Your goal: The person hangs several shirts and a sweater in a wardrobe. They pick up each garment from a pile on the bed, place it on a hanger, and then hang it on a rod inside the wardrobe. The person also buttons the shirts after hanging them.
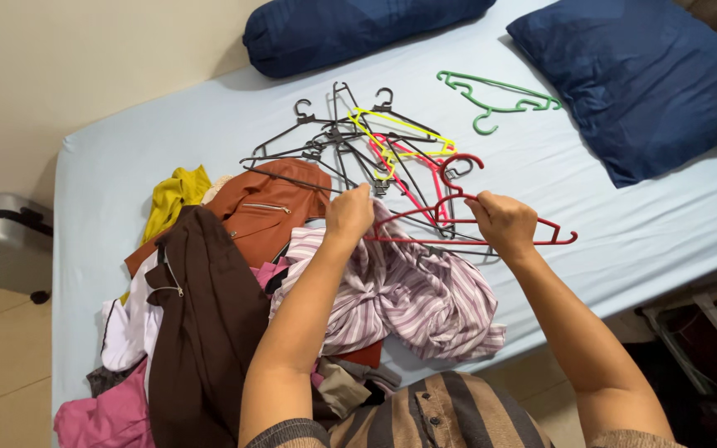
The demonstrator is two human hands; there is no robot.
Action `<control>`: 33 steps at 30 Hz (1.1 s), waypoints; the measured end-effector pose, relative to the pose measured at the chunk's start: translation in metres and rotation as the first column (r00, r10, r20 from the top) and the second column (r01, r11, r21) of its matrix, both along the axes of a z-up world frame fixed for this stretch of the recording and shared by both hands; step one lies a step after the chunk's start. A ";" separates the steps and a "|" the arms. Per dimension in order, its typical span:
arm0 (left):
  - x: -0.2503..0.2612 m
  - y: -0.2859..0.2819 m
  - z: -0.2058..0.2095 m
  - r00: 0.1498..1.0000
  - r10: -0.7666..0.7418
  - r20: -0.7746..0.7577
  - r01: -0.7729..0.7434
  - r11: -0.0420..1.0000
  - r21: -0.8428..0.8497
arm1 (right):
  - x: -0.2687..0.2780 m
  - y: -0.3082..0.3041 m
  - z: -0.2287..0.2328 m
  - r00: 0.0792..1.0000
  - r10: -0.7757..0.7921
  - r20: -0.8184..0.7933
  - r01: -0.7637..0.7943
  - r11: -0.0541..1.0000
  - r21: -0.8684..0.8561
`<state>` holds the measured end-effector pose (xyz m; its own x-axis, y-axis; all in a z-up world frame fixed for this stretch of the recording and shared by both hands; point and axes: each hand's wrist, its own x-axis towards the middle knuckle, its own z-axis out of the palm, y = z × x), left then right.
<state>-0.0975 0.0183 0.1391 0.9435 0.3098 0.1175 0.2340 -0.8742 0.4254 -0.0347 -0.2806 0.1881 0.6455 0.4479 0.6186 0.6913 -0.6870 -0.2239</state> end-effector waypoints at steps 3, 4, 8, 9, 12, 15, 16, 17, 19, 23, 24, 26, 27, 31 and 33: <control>0.002 -0.013 0.014 0.988 -0.034 0.148 0.066 0.974 -0.217 | -0.007 0.007 0.003 0.995 -0.084 0.050 0.083 0.996 0.012; 0.003 -0.020 0.017 0.980 -0.050 0.192 0.108 0.947 -0.301 | -0.010 0.011 0.002 0.992 -0.109 0.065 0.108 0.994 0.019; 0.008 -0.059 0.027 0.947 -0.033 0.319 0.247 0.710 -0.659 | -0.027 0.040 -0.016 0.998 -0.010 -0.056 0.013 0.999 0.045; 0.008 -0.065 0.028 0.943 -0.010 0.333 0.269 0.612 -0.744 | -0.031 0.045 -0.019 0.992 0.049 -0.114 -0.040 0.996 0.083; 0.009 -0.061 0.027 0.937 -0.093 0.338 0.325 0.591 -0.738 | -0.033 0.048 -0.025 0.953 0.208 -0.218 -0.176 0.972 0.157; 0.008 -0.037 0.017 0.949 -0.167 0.266 0.309 0.643 -0.701 | -0.029 0.044 -0.033 0.830 0.378 -0.410 -0.319 0.925 0.207; 0.005 -0.029 0.013 0.954 -0.157 0.255 0.292 0.671 -0.682 | -0.025 0.041 -0.037 0.759 0.432 -0.487 -0.365 0.902 0.231; 0.001 -0.021 0.008 0.959 -0.147 0.244 0.275 0.697 -0.662 | -0.019 0.037 -0.043 0.744 0.391 -0.541 -0.365 0.917 0.161; -0.008 -0.006 -0.003 0.973 -0.129 0.192 0.219 0.772 -0.596 | -0.002 0.025 -0.062 0.708 0.298 -0.640 -0.371 0.928 0.021; -0.023 0.011 -0.019 0.993 -0.078 0.084 0.109 0.858 -0.501 | 0.037 -0.005 -0.127 0.634 0.150 -0.759 -0.389 0.910 -0.145; -0.026 0.012 -0.020 0.995 -0.064 0.070 0.090 0.859 -0.503 | 0.042 -0.010 -0.147 0.596 0.071 -0.800 -0.398 0.891 -0.217; -0.031 0.014 -0.022 0.999 -0.020 0.031 0.033 0.842 -0.539 | 0.042 -0.015 -0.187 0.494 -0.026 -0.869 -0.459 0.841 -0.286; -0.033 0.015 -0.023 1.000 0.002 0.011 0.004 0.831 -0.556 | 0.036 -0.015 -0.202 0.429 -0.044 -0.902 -0.507 0.815 -0.281; -0.032 0.016 -0.033 0.999 0.046 0.019 -0.030 0.865 -0.502 | 0.009 -0.006 -0.230 0.246 -0.003 -0.969 -0.607 0.779 -0.157; -0.031 0.016 -0.040 0.997 0.065 0.037 -0.037 0.851 -0.524 | 0.002 -0.009 -0.237 0.060 -0.077 -0.995 -0.587 0.804 -0.098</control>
